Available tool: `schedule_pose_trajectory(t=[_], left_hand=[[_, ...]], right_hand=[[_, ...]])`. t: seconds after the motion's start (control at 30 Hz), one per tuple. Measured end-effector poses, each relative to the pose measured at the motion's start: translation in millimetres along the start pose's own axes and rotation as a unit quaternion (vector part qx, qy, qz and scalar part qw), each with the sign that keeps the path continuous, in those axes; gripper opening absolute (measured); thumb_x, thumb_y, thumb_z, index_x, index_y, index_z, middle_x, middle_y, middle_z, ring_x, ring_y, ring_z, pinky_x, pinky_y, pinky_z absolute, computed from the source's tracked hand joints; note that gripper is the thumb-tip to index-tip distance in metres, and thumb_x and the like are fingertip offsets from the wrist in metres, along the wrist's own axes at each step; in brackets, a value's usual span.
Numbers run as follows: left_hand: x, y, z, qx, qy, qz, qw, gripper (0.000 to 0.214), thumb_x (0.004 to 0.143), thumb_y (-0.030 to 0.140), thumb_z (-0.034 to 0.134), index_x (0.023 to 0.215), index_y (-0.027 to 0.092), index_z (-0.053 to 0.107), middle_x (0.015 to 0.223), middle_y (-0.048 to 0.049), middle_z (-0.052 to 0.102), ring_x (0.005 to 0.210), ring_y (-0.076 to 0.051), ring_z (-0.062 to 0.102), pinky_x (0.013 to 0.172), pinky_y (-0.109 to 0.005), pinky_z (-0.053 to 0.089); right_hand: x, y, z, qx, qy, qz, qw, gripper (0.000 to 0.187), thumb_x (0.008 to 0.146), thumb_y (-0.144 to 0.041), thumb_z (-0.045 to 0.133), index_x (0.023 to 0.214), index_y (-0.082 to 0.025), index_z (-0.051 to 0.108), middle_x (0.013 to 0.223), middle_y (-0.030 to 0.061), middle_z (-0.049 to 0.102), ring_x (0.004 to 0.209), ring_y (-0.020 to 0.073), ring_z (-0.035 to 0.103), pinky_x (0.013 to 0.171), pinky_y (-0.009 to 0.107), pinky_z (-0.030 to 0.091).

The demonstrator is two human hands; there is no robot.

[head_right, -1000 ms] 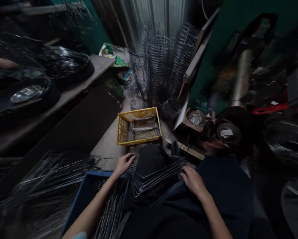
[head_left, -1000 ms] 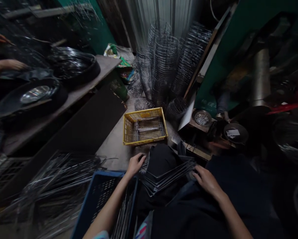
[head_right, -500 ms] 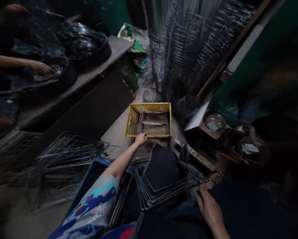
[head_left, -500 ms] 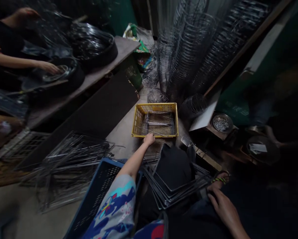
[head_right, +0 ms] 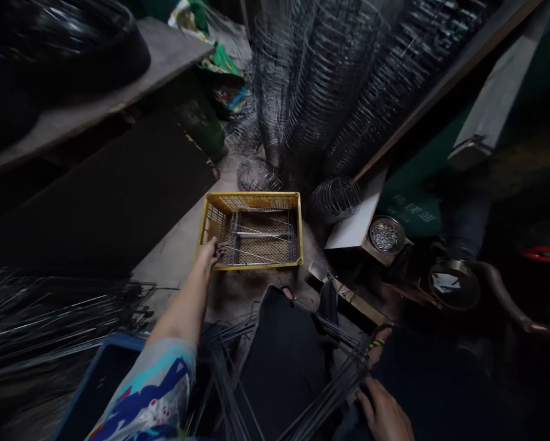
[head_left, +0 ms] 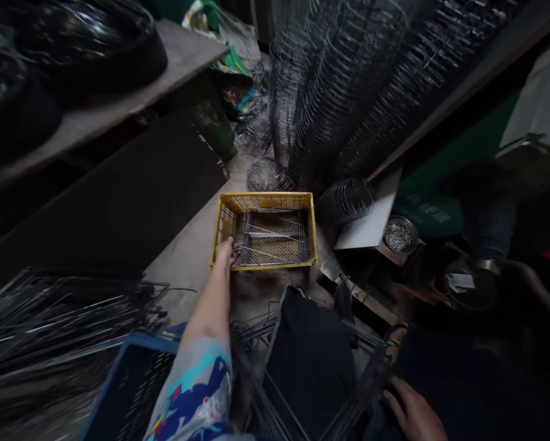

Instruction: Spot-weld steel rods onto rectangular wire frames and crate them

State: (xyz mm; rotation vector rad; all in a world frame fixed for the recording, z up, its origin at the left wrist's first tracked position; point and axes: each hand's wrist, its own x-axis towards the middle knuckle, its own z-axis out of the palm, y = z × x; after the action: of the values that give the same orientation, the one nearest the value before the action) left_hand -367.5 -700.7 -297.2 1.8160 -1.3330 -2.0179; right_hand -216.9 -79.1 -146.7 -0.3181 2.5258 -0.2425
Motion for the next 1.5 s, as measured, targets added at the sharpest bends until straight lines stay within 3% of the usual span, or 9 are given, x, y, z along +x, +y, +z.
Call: schedule_pose_trajectory(t=[0.4,0.7,0.8,0.93,1.03,1.1,1.3,1.4,1.5], left_hand=[[-43,-8,-11.3,0.104,-0.056,0.138,0.983,0.039,0.101,0.031,0.026,0.13,0.014,0.045,0.063,0.0009,0.059,0.041,-0.008,0.05,0.042,-0.017,0.04],[-87,-26,-7.5,0.321,-0.043,0.221,0.92,0.041,0.088,0.035,0.062,0.121,0.012,0.056,0.126,-0.0152,0.057,0.116,-0.029,0.054,0.101,-0.052,0.04],[-134,-18,-9.0,0.381,-0.09,0.272,0.879,0.028,0.082,0.029,0.066,0.102,0.01,0.065,0.115,-0.0167,0.063,0.117,-0.031,0.053,0.104,-0.046,0.037],[-258,-24,-37.8,0.443,-0.232,0.319,0.805,0.02,0.082,0.039,0.062,0.078,0.019,0.065,0.08,-0.0043,0.066,0.082,-0.023,0.062,0.082,-0.034,0.048],[-362,-43,-68.9,0.466,-0.489,0.368,0.639,0.019,0.085,0.04,0.061,0.082,0.021,0.061,0.08,-0.0033,0.063,0.077,-0.019,0.058,0.072,-0.03,0.047],[-407,-58,-84.2,0.459,-0.503,0.421,0.599,0.014,0.088,0.035,0.059,0.086,0.022,0.059,0.087,-0.0061,0.062,0.083,-0.02,0.057,0.076,-0.032,0.047],[-433,-86,-71.2,0.496,-0.435,0.478,0.579,0.013,0.094,0.027,0.048,0.084,0.02,0.053,0.084,-0.0055,0.054,0.077,-0.018,0.053,0.069,-0.03,0.045],[-446,-68,-58.4,0.53,-0.423,0.522,0.517,0.027,0.094,0.029,0.045,0.069,0.02,0.047,0.077,-0.005,0.051,0.075,-0.019,0.049,0.068,-0.031,0.042],[-464,-40,-47.7,0.505,-0.403,0.544,0.534,0.023,0.096,0.03,0.042,0.077,0.02,0.05,0.085,-0.0071,0.055,0.082,-0.019,0.051,0.074,-0.031,0.042]], right_hand=[[3,-16,-7,0.014,-0.027,0.009,0.999,0.037,0.092,-0.043,0.04,0.111,-0.027,0.068,0.115,0.0061,0.07,0.104,0.0248,0.067,0.08,0.031,0.055],[2,-14,-5,0.022,0.001,-0.02,1.0,0.032,0.091,-0.04,0.045,0.106,-0.025,0.068,0.113,0.0077,0.07,0.105,0.0253,0.066,0.079,0.03,0.053],[6,-15,-13,0.04,0.001,-0.038,0.998,0.028,0.092,-0.036,0.046,0.105,-0.024,0.068,0.11,0.007,0.071,0.1,0.0235,0.068,0.077,0.027,0.052],[9,-27,-36,0.048,-0.014,-0.044,0.998,0.027,0.094,-0.033,0.044,0.102,-0.02,0.067,0.103,0.009,0.07,0.095,0.0236,0.067,0.082,0.03,0.049],[5,-40,-59,0.042,-0.016,-0.026,0.999,0.026,0.095,-0.03,0.044,0.106,-0.018,0.065,0.108,0.0104,0.068,0.099,0.0235,0.065,0.084,0.03,0.046],[3,-44,-72,0.041,-0.011,-0.013,0.999,0.025,0.096,-0.031,0.046,0.107,-0.018,0.064,0.109,0.0101,0.067,0.102,0.0226,0.063,0.085,0.029,0.045],[-17,-32,-86,0.056,0.037,-0.019,0.998,0.022,0.096,-0.031,0.047,0.108,-0.02,0.062,0.109,0.0089,0.066,0.1,0.0214,0.062,0.081,0.027,0.044],[-33,-19,-84,0.076,0.071,-0.047,0.993,0.025,0.096,-0.032,0.045,0.109,-0.018,0.062,0.11,0.0105,0.066,0.101,0.0228,0.062,0.085,0.031,0.045],[-51,-1,-92,0.108,0.131,-0.07,0.983,0.03,0.096,-0.038,0.042,0.107,-0.02,0.063,0.108,0.0087,0.067,0.098,0.0223,0.064,0.086,0.033,0.047]])
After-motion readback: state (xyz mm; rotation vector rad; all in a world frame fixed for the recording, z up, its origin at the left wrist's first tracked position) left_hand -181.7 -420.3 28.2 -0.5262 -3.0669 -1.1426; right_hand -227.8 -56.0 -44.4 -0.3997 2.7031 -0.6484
